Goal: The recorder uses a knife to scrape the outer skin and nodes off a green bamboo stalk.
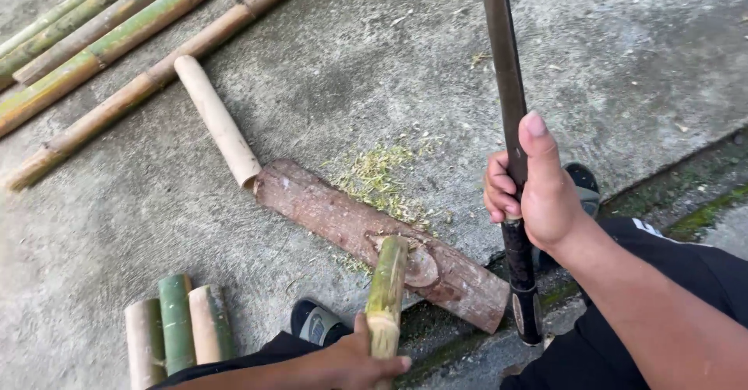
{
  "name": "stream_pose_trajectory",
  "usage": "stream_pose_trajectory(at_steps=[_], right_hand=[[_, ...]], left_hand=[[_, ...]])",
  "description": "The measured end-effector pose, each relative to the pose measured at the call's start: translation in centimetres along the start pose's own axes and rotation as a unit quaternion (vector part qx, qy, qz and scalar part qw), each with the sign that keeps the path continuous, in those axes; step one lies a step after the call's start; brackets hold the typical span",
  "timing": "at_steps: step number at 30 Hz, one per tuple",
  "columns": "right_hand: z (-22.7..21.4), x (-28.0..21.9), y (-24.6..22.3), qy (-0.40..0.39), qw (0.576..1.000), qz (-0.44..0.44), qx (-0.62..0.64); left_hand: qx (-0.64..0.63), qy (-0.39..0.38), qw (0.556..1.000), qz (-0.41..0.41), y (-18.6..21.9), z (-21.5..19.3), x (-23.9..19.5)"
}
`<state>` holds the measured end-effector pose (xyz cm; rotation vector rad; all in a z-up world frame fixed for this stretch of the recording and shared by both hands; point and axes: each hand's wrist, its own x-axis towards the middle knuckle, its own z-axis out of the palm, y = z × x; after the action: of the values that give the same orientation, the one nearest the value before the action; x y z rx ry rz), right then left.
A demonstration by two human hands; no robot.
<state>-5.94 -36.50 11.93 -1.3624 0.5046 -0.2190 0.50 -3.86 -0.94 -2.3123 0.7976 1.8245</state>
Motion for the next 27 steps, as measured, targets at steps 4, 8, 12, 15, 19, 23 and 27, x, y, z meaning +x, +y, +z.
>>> stream_pose_trajectory(at_steps=[4,8,12,15,19,23,27], right_hand=[[1.6,1.0,-0.7,-0.025,1.0,0.012,-0.002],[2.6,2.7,-1.5,-0.035,0.999,0.001,-0.022],[3.2,3.5,-2.5,-0.041,0.996,-0.022,-0.072],[3.2,3.8,-1.6,-0.066,0.996,-0.034,-0.058],[3.5,3.0,-1.4,-0.079,0.995,-0.035,-0.058],[2.5,2.1,-0.9,-0.074,0.994,-0.033,-0.073],[1.0,1.4,-1.1,-0.068,0.993,-0.026,-0.096]], left_hand=[[-0.337,0.043,0.939,-0.052,-0.1,2.3,1.8],[-0.347,0.027,0.936,-0.056,1.1,0.1,-0.6],[-0.162,0.028,0.985,-0.056,0.7,-0.9,-1.8],[-0.131,0.0,0.991,-0.033,1.1,-1.2,-3.0],[-0.103,-0.017,0.993,-0.05,1.5,-0.3,-2.4],[-0.171,0.017,0.985,-0.028,0.9,0.3,-0.8],[-0.157,0.1,0.982,0.018,1.0,-1.0,1.1]])
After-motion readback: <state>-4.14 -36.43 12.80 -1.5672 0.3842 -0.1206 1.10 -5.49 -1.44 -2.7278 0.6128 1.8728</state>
